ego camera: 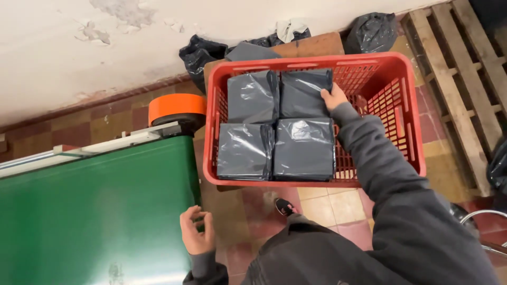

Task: Folding black plastic bags and placing them into a red collection crate.

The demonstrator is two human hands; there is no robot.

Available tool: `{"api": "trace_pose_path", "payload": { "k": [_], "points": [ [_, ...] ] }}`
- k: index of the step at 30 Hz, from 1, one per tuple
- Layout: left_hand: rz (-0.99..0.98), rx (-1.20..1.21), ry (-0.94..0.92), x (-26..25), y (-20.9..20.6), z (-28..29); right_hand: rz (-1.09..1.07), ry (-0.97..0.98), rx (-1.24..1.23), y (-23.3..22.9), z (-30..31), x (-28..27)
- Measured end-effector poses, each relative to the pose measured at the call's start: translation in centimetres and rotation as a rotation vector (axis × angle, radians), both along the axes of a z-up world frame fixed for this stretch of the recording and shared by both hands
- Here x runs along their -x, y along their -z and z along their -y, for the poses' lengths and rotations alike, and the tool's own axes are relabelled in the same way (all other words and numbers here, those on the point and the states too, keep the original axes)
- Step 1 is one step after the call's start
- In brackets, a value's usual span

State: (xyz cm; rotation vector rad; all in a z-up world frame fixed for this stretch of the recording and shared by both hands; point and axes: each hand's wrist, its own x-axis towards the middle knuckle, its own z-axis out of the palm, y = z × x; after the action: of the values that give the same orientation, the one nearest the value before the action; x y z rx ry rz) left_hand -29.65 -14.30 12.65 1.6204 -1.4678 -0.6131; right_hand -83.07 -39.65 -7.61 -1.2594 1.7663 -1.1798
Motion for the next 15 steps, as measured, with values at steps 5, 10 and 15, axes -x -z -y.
{"api": "trace_pose_path", "payload": {
  "k": [5,10,15],
  "points": [
    [0.01,-0.108,-0.08,0.9,0.5,-0.4,-0.912,-0.048,0.389,-18.2,-3.5,-5.7],
    [0.037,-0.099,-0.111,1.4,1.8,-0.8,-1.04,-0.537,0.538,-12.9,-1.4,-4.9],
    [0.224,-0.013,-0.089,-0.7,3.9,-3.3,-1.327,-0.551,0.286,-8.6,1.7,-4.6]
  ]
}}
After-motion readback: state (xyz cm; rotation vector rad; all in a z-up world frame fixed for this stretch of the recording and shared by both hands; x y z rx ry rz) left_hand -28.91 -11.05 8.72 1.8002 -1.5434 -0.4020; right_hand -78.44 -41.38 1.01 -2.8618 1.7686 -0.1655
